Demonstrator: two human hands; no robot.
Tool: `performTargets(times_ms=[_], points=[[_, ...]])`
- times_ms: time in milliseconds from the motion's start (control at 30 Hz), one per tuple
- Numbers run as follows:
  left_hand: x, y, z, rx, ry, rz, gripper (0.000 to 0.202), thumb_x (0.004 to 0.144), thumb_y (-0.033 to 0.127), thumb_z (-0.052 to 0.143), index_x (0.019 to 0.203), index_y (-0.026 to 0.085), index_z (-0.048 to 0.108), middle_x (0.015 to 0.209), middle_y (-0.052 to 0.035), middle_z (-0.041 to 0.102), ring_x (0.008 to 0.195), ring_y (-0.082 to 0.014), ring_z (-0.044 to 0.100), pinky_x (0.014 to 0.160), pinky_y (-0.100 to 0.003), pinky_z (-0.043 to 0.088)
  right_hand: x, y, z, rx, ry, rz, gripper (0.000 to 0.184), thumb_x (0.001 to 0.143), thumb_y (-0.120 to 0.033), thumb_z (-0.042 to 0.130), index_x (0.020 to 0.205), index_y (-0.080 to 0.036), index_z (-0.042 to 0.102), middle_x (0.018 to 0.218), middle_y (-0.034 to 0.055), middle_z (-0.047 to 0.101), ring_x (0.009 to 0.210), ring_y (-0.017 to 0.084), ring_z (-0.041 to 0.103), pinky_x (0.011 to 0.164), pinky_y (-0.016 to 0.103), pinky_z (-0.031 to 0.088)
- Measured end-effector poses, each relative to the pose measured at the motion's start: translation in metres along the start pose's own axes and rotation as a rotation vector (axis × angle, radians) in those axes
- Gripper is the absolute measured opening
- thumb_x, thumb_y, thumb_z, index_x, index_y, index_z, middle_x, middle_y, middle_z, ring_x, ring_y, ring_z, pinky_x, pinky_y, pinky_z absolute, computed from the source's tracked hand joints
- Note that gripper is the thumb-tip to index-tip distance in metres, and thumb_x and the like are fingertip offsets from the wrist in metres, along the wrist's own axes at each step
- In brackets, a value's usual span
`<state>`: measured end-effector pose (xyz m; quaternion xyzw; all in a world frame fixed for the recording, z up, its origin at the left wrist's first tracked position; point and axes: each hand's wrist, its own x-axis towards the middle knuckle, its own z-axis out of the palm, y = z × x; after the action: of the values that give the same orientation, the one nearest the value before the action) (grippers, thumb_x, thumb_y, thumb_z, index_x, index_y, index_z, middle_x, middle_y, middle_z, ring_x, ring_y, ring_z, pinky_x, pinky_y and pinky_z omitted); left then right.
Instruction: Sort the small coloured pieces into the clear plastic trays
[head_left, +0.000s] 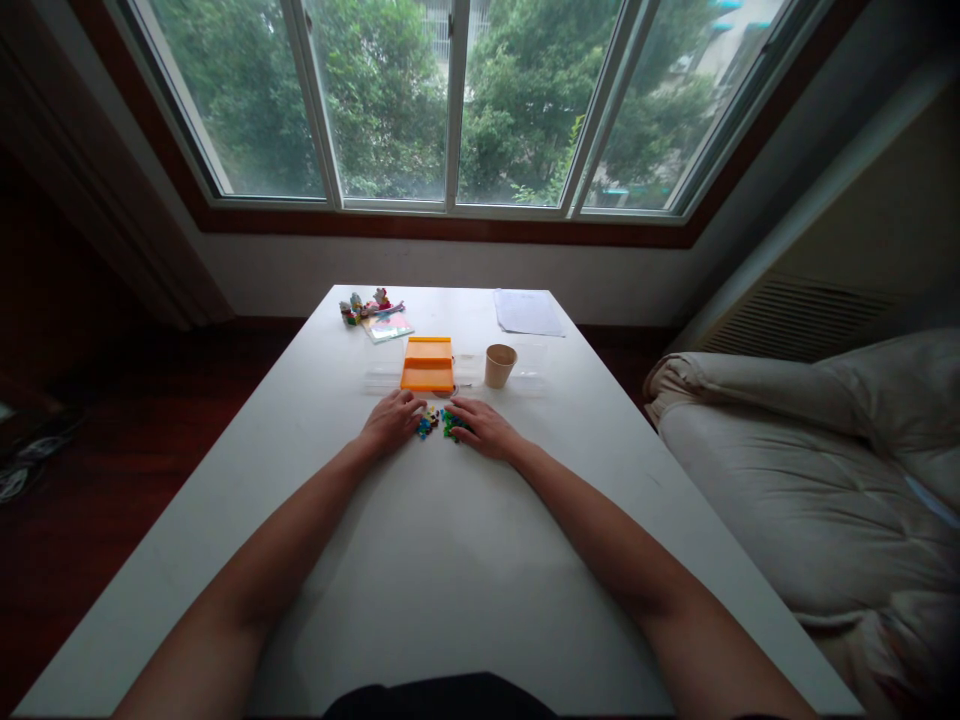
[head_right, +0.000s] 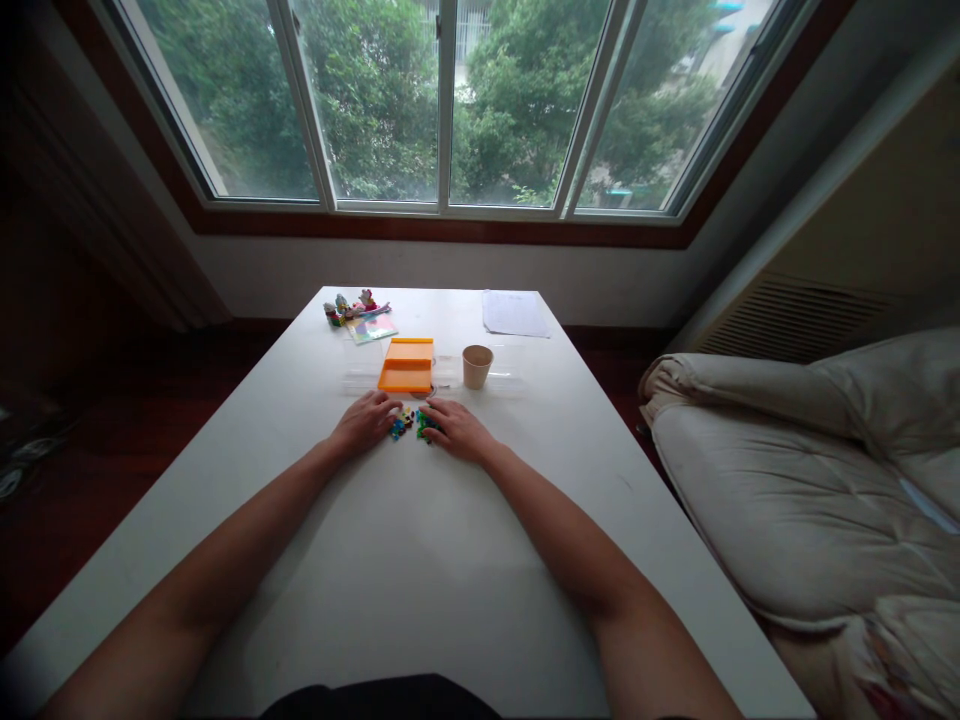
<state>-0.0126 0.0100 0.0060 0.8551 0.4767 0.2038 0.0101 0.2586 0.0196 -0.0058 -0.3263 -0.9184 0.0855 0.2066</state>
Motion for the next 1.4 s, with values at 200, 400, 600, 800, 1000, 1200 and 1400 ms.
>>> performTargets(times_ms=[200,400,600,800,1000,1200,1400], points=[[0.001,-0.005,0.004,-0.039,0.032,-0.052,0.028,0.095,0.027,0.049,0.115,0.025,0.069,0.104,-0.0082,0.061,0.101,-0.0239,0.054,0.093,-0.038,0.046,0.002,-0.007,0.003,-0.046,-0.038,-0.024,0.052,0.101,-0.047,0.045,0.149,-0.025,0.045,0.154,0.012,0.042,0.143,0.028,0.038,0.118,0.049,0.031],[0.0,-0.014,0.005,-0.155,0.037,-0.087,0.032,0.088,0.014,0.05,0.109,0.025,0.071,0.102,-0.0064,0.064,0.099,-0.0214,0.056,0.092,-0.036,0.048,0.001,-0.007,0.001,-0.014,-0.01,-0.026,0.05,0.099,-0.046,0.049,0.145,-0.025,0.05,0.151,0.0126,0.045,0.14,0.029,0.042,0.117,0.049,0.034],[-0.002,-0.017,0.001,-0.221,0.011,-0.023,0.036,0.079,0.01,0.054,0.108,0.024,0.073,0.095,-0.0053,0.063,0.094,-0.0202,0.056,0.089,-0.034,0.048,-0.001,-0.01,-0.004,0.008,-0.007,-0.063,0.048,0.097,-0.046,0.053,0.142,-0.029,0.054,0.151,0.0112,0.046,0.139,0.029,0.044,0.115,0.049,0.035],[-0.003,-0.015,-0.003,-0.21,-0.016,0.001,0.036,0.081,0.019,0.062,0.115,0.026,0.071,0.104,-0.0067,0.063,0.101,-0.0222,0.055,0.095,-0.037,0.047,-0.002,-0.011,-0.007,0.009,-0.003,-0.084,0.047,0.095,-0.048,0.056,0.139,-0.03,0.057,0.15,0.0102,0.048,0.138,0.029,0.045,0.115,0.048,0.036],[-0.003,-0.011,-0.002,-0.186,-0.026,0.035,0.037,0.086,0.024,0.062,0.123,0.027,0.068,0.115,-0.0082,0.063,0.111,-0.024,0.054,0.102,-0.041,0.045,-0.001,-0.012,-0.007,0.035,0.015,-0.065,0.045,0.096,-0.047,0.056,0.136,-0.028,0.059,0.147,0.0105,0.05,0.136,0.029,0.047,0.113,0.048,0.038],[-0.002,-0.005,0.0,-0.172,-0.04,0.063,0.036,0.089,0.023,0.059,0.123,0.029,0.068,0.12,-0.0074,0.063,0.114,-0.0243,0.055,0.102,-0.041,0.045,0.0,-0.011,-0.005,0.018,-0.009,-0.063,0.048,0.098,-0.048,0.052,0.14,-0.027,0.055,0.149,0.0106,0.048,0.139,0.028,0.044,0.115,0.047,0.036],[0.0,-0.01,0.004,-0.163,0.019,0.006,0.033,0.09,0.02,0.054,0.118,0.026,0.069,0.115,-0.0073,0.064,0.11,-0.0237,0.055,0.1,-0.04,0.045,0.001,-0.012,0.001,-0.008,-0.077,-0.102,0.056,0.099,-0.047,0.05,0.151,-0.028,0.04,0.158,0.0107,0.036,0.147,0.028,0.032,0.119,0.05,0.03]])
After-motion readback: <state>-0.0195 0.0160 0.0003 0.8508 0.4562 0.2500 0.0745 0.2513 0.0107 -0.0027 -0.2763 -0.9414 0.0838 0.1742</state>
